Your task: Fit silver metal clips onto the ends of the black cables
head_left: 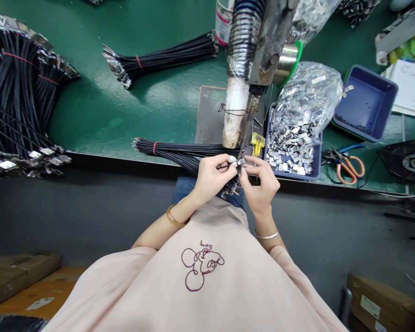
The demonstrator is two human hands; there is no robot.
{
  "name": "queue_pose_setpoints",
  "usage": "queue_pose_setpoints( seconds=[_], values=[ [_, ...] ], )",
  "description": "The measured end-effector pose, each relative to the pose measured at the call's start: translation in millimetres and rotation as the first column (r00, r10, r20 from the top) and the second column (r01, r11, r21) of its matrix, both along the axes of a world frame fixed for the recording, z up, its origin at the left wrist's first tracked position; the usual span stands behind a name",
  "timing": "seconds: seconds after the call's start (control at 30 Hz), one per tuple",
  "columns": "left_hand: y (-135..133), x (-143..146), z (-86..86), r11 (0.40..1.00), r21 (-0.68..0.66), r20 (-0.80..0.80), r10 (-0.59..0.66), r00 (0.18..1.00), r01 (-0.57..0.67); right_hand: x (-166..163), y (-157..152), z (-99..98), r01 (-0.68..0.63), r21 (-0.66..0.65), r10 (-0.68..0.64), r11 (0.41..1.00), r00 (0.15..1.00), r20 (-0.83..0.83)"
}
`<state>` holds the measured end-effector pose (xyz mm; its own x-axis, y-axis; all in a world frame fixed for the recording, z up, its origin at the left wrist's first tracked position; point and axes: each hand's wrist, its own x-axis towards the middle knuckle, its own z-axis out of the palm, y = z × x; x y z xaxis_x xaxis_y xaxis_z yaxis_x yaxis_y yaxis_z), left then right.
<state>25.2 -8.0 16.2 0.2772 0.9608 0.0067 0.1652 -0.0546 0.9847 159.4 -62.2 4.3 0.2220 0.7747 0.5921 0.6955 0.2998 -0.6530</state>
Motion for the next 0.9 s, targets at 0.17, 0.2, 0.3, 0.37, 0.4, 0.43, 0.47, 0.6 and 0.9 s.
queue_pose_setpoints(
  seconds=[0.17,0.2,0.3,0.37,0.4,0.43,0.47,0.6,0.9],
  values=[
    [-1.6,-0.1,-0.9,1.000,0.016,-0.023,0.001,1.000,-0.001,1.7,-1.2,0.2,0.004,-0.016,-0.004,1.000,1.000,0.006],
    [-1.5,-0.3,-1.4,1.000,0.018,-0.024,0.000,1.000,0.001,1.6,-1.1,0.2,0.007,-0.021,-0.007,1.000,1.000,0.006],
    [-0.6,-0.9,-2.8,0.999,0.031,-0.027,-0.007,1.000,0.008,0.8,-0.4,0.5,0.015,-0.020,-0.015,1.000,1.000,0.023],
    [0.0,-1.3,-3.2,0.999,0.042,-0.033,-0.014,0.999,0.016,0.2,0.2,0.4,0.013,-0.013,-0.013,1.000,0.999,0.037],
    [0.2,-1.3,-3.2,0.999,0.046,-0.036,-0.018,0.999,0.019,0.0,0.5,0.3,0.011,-0.009,-0.011,1.000,0.999,0.042],
    [0.3,-1.3,-3.1,0.999,0.047,-0.037,-0.019,0.999,0.021,-0.2,0.8,0.1,0.009,-0.007,-0.009,1.000,0.999,0.045],
    [0.3,-1.1,-2.9,0.999,0.046,-0.040,-0.020,0.999,0.022,-0.3,1.1,-0.2,0.007,-0.006,-0.007,1.000,0.999,0.047],
    [0.5,0.0,-1.8,0.999,0.045,-0.042,-0.005,0.999,0.007,-1.0,3.3,-0.8,0.016,-0.015,-0.015,1.000,0.998,0.053],
    [2.1,1.1,-1.0,0.999,0.042,0.022,0.007,1.000,-0.008,-3.5,3.6,3.9,0.029,0.006,-0.029,1.000,0.999,0.027]
  ],
)
